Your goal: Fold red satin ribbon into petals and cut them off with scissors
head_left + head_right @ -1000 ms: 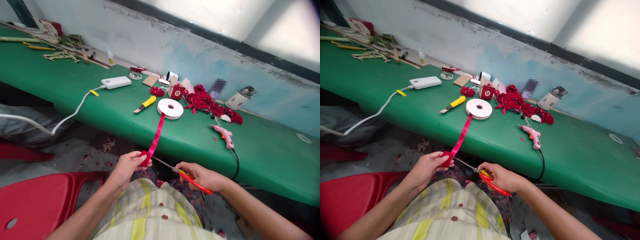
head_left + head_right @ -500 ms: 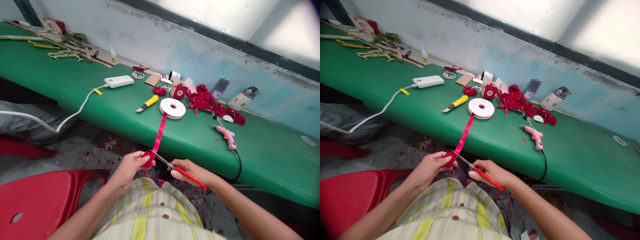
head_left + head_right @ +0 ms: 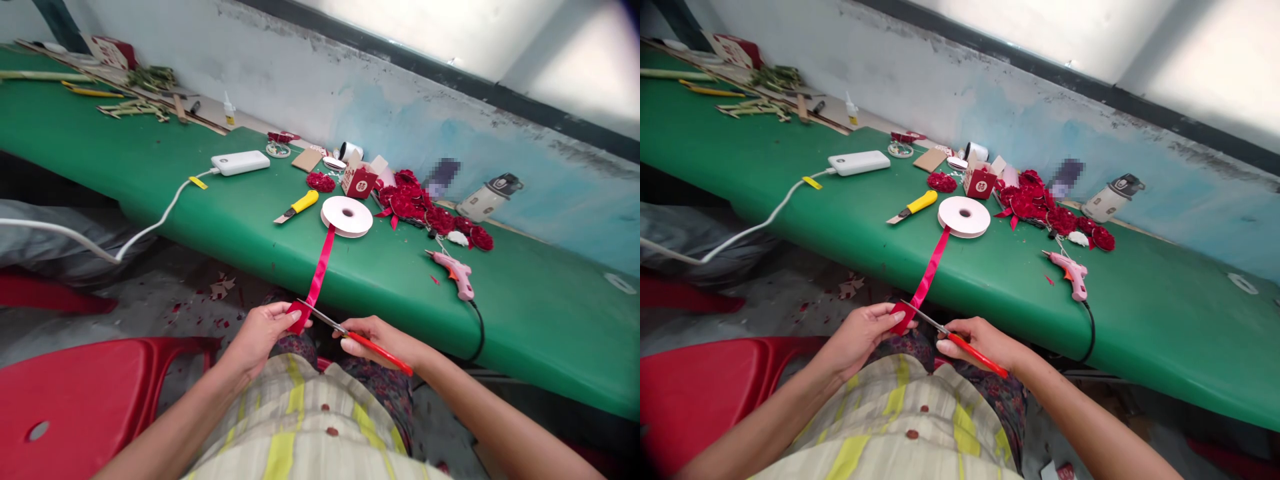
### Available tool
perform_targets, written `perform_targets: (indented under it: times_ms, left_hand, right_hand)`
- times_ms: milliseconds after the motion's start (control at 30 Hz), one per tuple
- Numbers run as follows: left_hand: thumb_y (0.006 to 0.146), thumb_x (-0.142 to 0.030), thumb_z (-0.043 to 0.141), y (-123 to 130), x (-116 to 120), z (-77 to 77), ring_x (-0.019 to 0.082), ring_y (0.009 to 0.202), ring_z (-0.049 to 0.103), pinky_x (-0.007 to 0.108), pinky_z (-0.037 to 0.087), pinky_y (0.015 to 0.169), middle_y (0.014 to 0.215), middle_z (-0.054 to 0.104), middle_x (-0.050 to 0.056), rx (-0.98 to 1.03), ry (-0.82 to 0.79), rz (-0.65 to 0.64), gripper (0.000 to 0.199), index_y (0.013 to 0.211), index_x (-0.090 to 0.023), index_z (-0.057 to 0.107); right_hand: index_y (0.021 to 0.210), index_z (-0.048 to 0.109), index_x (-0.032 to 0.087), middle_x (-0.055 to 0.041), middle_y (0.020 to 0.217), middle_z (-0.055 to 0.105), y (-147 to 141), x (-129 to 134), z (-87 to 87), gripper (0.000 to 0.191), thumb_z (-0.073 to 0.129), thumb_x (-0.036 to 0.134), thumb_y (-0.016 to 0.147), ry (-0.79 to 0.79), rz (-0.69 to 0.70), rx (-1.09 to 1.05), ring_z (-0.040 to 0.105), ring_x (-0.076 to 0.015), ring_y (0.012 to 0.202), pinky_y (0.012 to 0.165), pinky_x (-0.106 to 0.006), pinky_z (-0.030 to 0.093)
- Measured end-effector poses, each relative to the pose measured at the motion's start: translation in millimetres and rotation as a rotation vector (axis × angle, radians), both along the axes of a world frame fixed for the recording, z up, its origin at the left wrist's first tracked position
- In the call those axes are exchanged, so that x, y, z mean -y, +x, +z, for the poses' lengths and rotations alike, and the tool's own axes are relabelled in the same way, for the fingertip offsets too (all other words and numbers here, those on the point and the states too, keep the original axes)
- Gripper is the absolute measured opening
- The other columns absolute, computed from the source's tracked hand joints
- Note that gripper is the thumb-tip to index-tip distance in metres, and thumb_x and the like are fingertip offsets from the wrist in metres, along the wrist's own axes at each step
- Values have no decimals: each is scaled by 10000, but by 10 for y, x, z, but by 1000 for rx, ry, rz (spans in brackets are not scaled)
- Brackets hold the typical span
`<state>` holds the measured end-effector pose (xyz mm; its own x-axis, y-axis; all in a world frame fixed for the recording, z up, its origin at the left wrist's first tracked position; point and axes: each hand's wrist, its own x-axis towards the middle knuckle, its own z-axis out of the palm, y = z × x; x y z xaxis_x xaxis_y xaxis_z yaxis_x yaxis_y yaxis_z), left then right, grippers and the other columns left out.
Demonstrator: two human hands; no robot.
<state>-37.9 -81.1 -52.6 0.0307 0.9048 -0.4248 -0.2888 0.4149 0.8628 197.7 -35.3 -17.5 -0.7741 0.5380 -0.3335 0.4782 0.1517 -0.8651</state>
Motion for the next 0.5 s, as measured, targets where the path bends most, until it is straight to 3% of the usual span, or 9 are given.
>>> perform_targets:
  times_ms: [233,500]
  left_hand:
    - [696,-340,700,-2,-3,14,215,807,668,330,467,814,824,741,105,-14,3,15,247,836,-137,710]
    - [696,-327,704,-9,2,12,216,816,667,336,467,823,827,741,99,-4,-1,23,231,832,-141,710]
  right_hand:
    - [896,603,139,20,687,410,-43,-19,34,430,487,549,840,-14,-4,2,293,-90,587,518,-214,288]
    - [1043,605,138,28,665,393,-38,-22,-2,476,507,551,828,-34,-15,-9,275,-91,575,511,-218,270]
